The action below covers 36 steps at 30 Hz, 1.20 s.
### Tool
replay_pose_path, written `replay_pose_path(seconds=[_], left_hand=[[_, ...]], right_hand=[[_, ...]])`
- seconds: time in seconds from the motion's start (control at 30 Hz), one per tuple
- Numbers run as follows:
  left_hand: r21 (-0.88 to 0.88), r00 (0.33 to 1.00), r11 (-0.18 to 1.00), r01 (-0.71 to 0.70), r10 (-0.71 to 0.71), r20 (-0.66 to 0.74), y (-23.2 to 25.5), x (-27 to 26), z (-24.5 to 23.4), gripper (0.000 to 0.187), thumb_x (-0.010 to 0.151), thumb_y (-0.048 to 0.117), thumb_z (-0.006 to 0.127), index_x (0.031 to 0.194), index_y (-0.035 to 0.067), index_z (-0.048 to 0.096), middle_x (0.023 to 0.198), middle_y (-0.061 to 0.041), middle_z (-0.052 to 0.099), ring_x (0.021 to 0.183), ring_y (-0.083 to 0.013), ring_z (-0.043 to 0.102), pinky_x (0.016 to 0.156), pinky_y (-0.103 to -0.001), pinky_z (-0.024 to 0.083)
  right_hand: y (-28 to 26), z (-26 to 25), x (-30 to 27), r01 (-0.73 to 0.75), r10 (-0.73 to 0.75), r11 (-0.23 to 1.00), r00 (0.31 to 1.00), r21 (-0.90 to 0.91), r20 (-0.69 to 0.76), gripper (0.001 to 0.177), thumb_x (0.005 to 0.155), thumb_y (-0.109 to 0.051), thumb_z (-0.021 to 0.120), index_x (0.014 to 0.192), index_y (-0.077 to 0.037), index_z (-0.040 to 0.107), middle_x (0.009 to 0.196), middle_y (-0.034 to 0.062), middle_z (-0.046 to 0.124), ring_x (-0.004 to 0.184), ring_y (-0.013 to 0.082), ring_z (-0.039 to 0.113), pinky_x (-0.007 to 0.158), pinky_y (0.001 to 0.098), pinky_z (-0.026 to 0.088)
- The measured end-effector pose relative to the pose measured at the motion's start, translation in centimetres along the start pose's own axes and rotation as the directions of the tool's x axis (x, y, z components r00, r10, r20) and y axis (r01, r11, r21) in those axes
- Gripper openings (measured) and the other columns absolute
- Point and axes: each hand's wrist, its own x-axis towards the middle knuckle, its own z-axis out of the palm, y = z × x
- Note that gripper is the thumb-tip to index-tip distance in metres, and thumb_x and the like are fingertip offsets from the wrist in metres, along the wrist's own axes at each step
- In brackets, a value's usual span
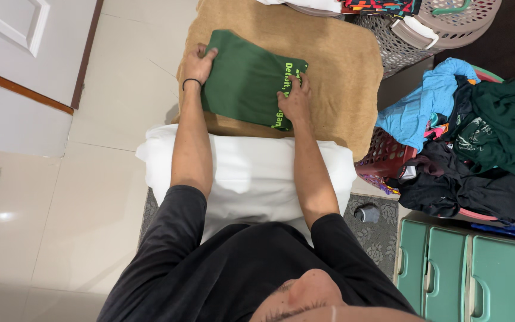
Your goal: The person folds a dark patterned cloth and then a green t-shirt on a brown mat. They smooth and fold each item neatly, then place the folded pieces aside.
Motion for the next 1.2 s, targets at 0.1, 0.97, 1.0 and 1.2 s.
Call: replay_pose_path(seconds=[0.1, 0.97, 1.0, 1.2], left_hand=[[-0.320, 0.994, 0.947, -0.036, 0.066, 0.085, 0.0, -0.1, 0.0, 0.038, 0.090, 0.033, 0.072, 0.118, 0.009, 0.068, 0.110, -0.010, 0.078, 0.101, -0.0205, 0.072, 0.091, -0.033, 0.055], [0.661, 0.931, 0.665, -0.347, 0.161, 0.327, 6.0, -7.9, 3.4, 0.062, 0.107, 0.057, 0.032, 0.163, 0.032, 0.028, 0.173, -0.009, 0.005, 0.158, -0.0363, 0.003, 0.128, -0.055, 0.003], [0.650, 0.928, 0.673, -0.353, 0.162, 0.336, 6.3, -7.9, 3.6, 0.062, 0.107, 0.057, 0.032, 0.163, 0.031, 0.028, 0.173, -0.009, 0.005, 0.158, -0.0365, 0.003, 0.127, -0.055, 0.004], [0.583, 0.774, 0.525, -0.620, 0.532, 0.344, 7.4, -12.2, 8.8, 0.061, 0.112, 0.054, 0.039, 0.165, 0.024, 0.032, 0.175, -0.012, 0.016, 0.161, -0.0381, 0.012, 0.129, -0.060, 0.008]], right_hand=[[-0.5, -0.4, 0.0, -0.050, 0.051, 0.999, 0.999, -0.011, 0.018, 0.062, 0.082, -0.023, 0.082, 0.138, -0.012, 0.057, 0.156, 0.0179, 0.036, 0.138, 0.0446, 0.040, 0.115, 0.0502, 0.038], [1.1, -3.8, 1.0, -0.570, 0.353, 0.532, 0.821, 0.626, 0.448, 0.044, 0.084, -0.022, 0.071, 0.121, 0.002, 0.067, 0.102, 0.0107, 0.075, 0.087, 0.0208, 0.073, 0.075, 0.0358, 0.059], [1.3, -4.2, 1.2, -0.567, 0.366, 0.541, 0.824, 0.621, 0.433, 0.044, 0.086, -0.023, 0.070, 0.121, 0.004, 0.068, 0.103, 0.0128, 0.075, 0.086, 0.0219, 0.072, 0.073, 0.0370, 0.058], [2.8, -8.3, 1.9, -0.405, 0.409, 0.647, 0.900, 0.647, 0.154, 0.052, 0.083, -0.017, 0.067, 0.129, 0.004, 0.056, 0.107, 0.0135, 0.072, 0.090, 0.0217, 0.071, 0.076, 0.0368, 0.059]])
